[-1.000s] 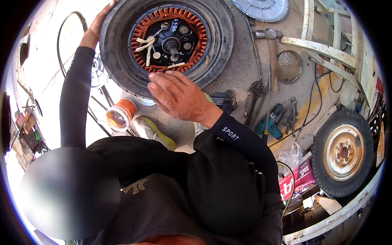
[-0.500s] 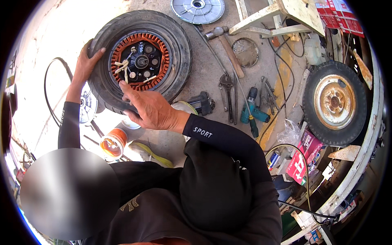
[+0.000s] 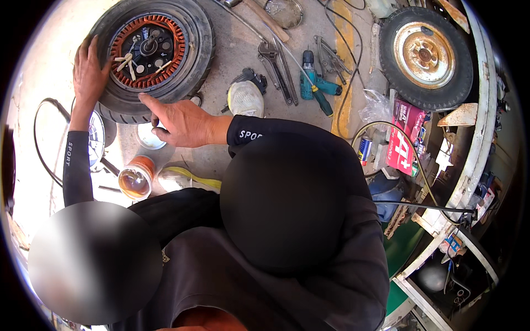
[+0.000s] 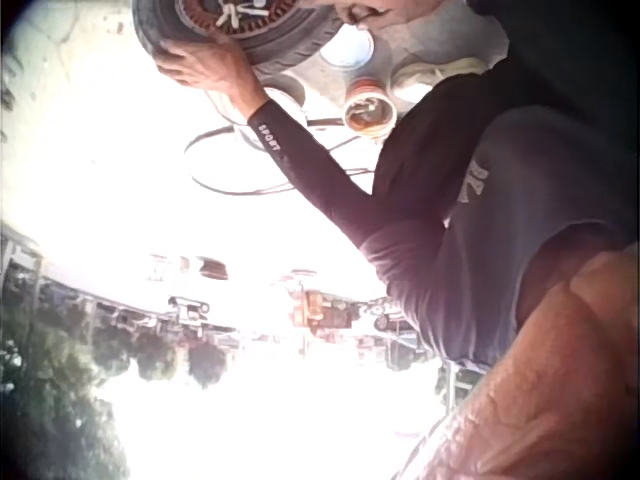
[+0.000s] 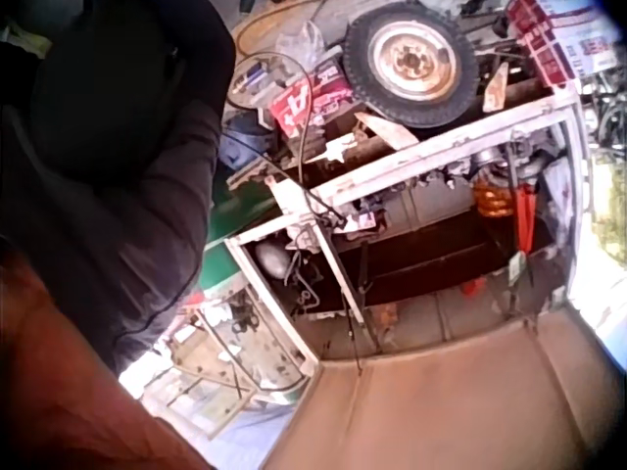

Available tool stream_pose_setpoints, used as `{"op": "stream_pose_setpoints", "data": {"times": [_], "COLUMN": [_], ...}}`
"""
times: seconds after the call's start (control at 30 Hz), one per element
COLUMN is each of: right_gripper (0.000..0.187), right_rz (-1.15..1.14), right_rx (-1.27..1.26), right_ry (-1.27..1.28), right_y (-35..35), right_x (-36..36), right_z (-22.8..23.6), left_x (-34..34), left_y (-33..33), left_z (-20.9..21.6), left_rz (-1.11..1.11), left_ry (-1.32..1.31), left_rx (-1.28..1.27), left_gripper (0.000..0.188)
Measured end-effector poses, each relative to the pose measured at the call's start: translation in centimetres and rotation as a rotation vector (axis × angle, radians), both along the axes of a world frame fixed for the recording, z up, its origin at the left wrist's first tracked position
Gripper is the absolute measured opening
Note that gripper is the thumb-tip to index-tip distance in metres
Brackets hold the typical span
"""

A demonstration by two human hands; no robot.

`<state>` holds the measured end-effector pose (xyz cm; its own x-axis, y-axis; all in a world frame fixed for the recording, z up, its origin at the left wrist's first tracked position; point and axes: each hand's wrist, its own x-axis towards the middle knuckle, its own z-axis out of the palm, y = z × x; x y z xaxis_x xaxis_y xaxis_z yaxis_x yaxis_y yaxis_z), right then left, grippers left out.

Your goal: The person assembles an electric motor by placing a stator into a tire casing and securing it with pliers. They then apply lubricant to a rotor and insert it into the stator, completing the assembly.

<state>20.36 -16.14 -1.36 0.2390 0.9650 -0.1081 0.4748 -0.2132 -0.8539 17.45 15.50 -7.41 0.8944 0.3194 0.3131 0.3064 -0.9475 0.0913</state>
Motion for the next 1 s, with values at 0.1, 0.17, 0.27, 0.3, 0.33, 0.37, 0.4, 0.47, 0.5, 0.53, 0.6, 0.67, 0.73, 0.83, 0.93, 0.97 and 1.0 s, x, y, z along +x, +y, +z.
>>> {"op": "stream_pose_setpoints", "data": {"times": [0.1,0.17,0.27,0.3,0.33,0.37,0.4,0.47,0.5,0.53,0.6,0.67,0.73,0.83,0.93,0.97,1.0], "right_gripper": [0.085,0.084,0.083,0.082,0.081,0.080,0.077,0.077,0.077,0.077,0.078,0.076,0.076,0.077,0.078,0.078,0.078], "right_rz": [-0.050,-0.094,-0.242,-0.310,-0.381,-0.452,-0.527,-0.696,-0.813,-0.929,-1.024,-0.935,-0.892,-0.844,-0.816,-0.791,-0.761], "right_rx": [-0.021,0.008,0.111,0.132,0.146,0.160,0.136,0.107,0.051,-0.017,-0.067,-0.159,-0.219,-0.230,-0.157,-0.111,-0.065], "right_ry": [0.044,0.087,0.024,0.005,-0.013,-0.031,-0.029,-0.086,0.023,0.131,0.222,0.061,0.081,0.123,0.172,0.148,0.118], "right_y": [-0.1,0.1,0.1,-0.1,-0.2,-0.5,-1.1,-4.8,-6.3,-8.1,-12.5,-15.5,-15.5,-15.1,-13.7,-13.4,-12.6], "right_x": [0.6,0.9,2.9,4.0,5.3,6.6,7.6,9.7,10.3,10.8,11.5,11.8,11.0,10.8,11.3,12.0,12.6], "right_z": [0.2,-0.6,-1.1,-1.4,-1.9,-2.4,-2.9,-5.5,-6.0,-6.3,-8.1,-9.5,-9.8,-9.7,-8.5,-8.5,-8.5], "left_x": [0.1,-0.4,0.0,0.2,0.0,-0.2,-0.6,0.1,0.0,-0.2,0.6,1.0,0.3,-0.3,0.1,0.1,-0.1], "left_y": [-0.4,0.3,-0.2,0.1,0.4,0.5,0.8,0.5,0.6,0.5,-1.3,-2.3,-2.0,-0.6,-1.1,-1.3,-1.5], "left_z": [-0.4,-0.3,0.0,-0.6,-0.7,-0.8,-0.7,-1.1,-0.9,-0.6,1.6,3.4,4.2,2.5,3.5,4.1,5.0], "left_rz": [-0.020,-0.037,-0.053,-0.079,-0.073,-0.069,-0.061,-0.081,-0.082,-0.085,-0.054,-0.001,0.043,0.041,-0.042,-0.083,-0.120], "left_ry": [-0.065,-0.086,-0.062,-0.095,-0.098,-0.102,-0.097,-0.113,-0.102,-0.089,-0.049,0.015,0.066,0.023,-0.001,0.007,0.010], "left_rx": [0.002,0.017,-0.004,0.011,0.012,0.013,0.024,-0.013,-0.010,-0.014,-0.001,-0.110,-0.207,-0.194,-0.176,-0.114,-0.057], "left_gripper": [0.070,0.069,0.068,0.068,0.068,0.068,0.068,0.069,0.070,0.071,0.063,0.070,0.069,0.072,0.075,0.076,0.077]}}
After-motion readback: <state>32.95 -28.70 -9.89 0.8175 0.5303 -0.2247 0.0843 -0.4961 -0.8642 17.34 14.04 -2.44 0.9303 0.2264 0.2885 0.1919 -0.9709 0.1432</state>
